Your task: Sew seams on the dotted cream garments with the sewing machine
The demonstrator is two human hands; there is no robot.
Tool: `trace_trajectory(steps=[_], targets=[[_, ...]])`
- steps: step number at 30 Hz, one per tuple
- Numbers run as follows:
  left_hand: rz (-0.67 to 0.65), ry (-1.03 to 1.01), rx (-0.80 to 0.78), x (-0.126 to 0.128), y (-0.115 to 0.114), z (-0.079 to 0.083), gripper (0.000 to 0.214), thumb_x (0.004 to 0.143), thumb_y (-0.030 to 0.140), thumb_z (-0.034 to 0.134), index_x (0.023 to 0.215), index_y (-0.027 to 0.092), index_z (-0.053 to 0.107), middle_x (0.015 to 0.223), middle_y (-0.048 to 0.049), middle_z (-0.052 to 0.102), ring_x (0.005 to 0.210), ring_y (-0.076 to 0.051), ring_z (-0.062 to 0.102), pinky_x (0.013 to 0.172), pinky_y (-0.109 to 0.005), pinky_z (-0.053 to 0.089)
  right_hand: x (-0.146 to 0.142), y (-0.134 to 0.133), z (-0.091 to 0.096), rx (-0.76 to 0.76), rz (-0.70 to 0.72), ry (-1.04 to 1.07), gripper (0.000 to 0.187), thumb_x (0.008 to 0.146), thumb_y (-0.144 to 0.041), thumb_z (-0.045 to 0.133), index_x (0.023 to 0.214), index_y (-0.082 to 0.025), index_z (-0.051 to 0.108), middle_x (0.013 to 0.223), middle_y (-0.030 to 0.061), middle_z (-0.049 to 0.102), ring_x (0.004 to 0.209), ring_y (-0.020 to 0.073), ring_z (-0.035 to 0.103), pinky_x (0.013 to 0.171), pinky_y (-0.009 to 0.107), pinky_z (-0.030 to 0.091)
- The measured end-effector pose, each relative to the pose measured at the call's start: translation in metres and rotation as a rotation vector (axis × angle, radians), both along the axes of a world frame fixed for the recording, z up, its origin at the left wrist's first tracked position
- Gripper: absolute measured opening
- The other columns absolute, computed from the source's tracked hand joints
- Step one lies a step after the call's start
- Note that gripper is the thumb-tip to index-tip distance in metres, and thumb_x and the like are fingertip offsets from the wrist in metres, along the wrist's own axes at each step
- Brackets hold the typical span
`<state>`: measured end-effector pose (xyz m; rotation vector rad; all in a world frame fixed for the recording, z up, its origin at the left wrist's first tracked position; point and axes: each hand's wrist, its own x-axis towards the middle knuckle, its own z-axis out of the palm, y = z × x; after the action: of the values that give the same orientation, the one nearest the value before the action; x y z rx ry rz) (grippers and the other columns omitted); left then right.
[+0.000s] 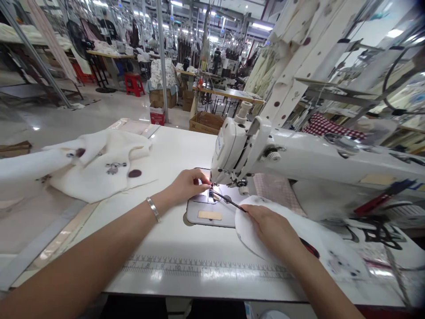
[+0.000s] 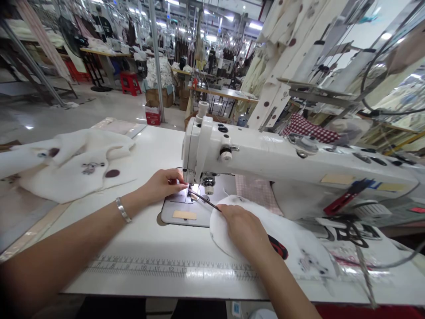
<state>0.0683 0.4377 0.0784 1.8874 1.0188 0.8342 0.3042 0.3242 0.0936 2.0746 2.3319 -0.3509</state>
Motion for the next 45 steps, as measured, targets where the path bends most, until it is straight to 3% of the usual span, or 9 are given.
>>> trace_trajectory(steps=[5, 14, 19, 24, 30, 39, 45], targets=[[-0.016, 0.042, 0.028, -0.001, -0.002, -0.002, 0.005, 0.067, 0.019, 0.06, 0.069, 0.02, 0.065, 0.079, -0.0006, 0.064, 0.065, -0.012, 0.051, 0.06, -0.027, 0.039, -0.001, 0.0, 0.003, 0.009, 0.002, 0.011, 0.043, 0.092, -0.016, 0.027, 0.123, -0.024, 0.055, 0.119, 0.0069, 0.063, 0.107, 0.0228, 0.059, 0.085, 0.036, 0.045], [0.012, 0.056, 0.112, 0.006, -0.005, -0.004, 0.015, 0.072, 0.032, 0.065, 0.064, 0.019, 0.062, 0.072, 0.0005, 0.059, 0.059, -0.011, 0.047, 0.057, -0.026, 0.037, -0.003, 0.001, 0.004, 0.005, 0.0, -0.002, 0.041, 0.093, -0.018, 0.028, 0.123, -0.024, 0.056, 0.117, 0.0069, 0.064, 0.103, 0.0226, 0.06, 0.083, 0.035, 0.045], [0.026, 0.072, 0.165, 0.011, -0.005, -0.005, 0.013, 0.074, 0.027, 0.063, 0.065, 0.018, 0.063, 0.069, 0.0011, 0.055, 0.058, -0.01, 0.044, 0.056, -0.026, 0.035, -0.003, 0.0, 0.004, 0.001, -0.006, -0.018, 0.042, 0.092, -0.016, 0.028, 0.122, -0.025, 0.056, 0.116, 0.0068, 0.064, 0.103, 0.0226, 0.061, 0.083, 0.035, 0.045], [0.009, 0.06, 0.153, 0.013, -0.005, -0.006, 0.008, 0.073, 0.022, 0.059, 0.067, 0.018, 0.063, 0.072, 0.0003, 0.055, 0.057, -0.01, 0.042, 0.055, -0.025, 0.035, -0.003, 0.001, 0.005, -0.006, -0.013, -0.022, 0.042, 0.092, -0.015, 0.029, 0.124, -0.023, 0.055, 0.116, 0.0079, 0.064, 0.102, 0.0228, 0.06, 0.083, 0.034, 0.045], [0.011, 0.031, 0.132, 0.012, -0.004, -0.007, 0.009, 0.073, 0.026, 0.06, 0.069, 0.019, 0.065, 0.071, 0.0007, 0.053, 0.058, -0.011, 0.042, 0.056, -0.026, 0.034, -0.003, 0.0, 0.004, -0.013, -0.003, -0.011, 0.042, 0.092, -0.015, 0.028, 0.123, -0.024, 0.056, 0.117, 0.0075, 0.064, 0.104, 0.0226, 0.06, 0.085, 0.034, 0.045], [0.017, 0.035, 0.061, 0.007, -0.004, 0.003, 0.016, 0.072, 0.031, 0.064, 0.063, 0.018, 0.062, 0.072, 0.0003, 0.057, 0.058, -0.01, 0.043, 0.055, -0.026, 0.034, -0.004, 0.0, 0.006, -0.003, -0.011, 0.0, 0.042, 0.093, -0.019, 0.027, 0.122, -0.022, 0.056, 0.116, 0.0082, 0.064, 0.103, 0.0236, 0.06, 0.083, 0.034, 0.045], [0.023, 0.08, 0.102, 0.009, -0.005, 0.0, 0.013, 0.072, 0.031, 0.066, 0.066, 0.019, 0.066, 0.071, 0.0003, 0.057, 0.057, -0.01, 0.044, 0.055, -0.026, 0.036, -0.004, 0.001, 0.005, 0.001, -0.012, -0.019, 0.042, 0.09, -0.015, 0.031, 0.122, -0.022, 0.057, 0.116, 0.0077, 0.065, 0.102, 0.0233, 0.061, 0.081, 0.032, 0.045]])
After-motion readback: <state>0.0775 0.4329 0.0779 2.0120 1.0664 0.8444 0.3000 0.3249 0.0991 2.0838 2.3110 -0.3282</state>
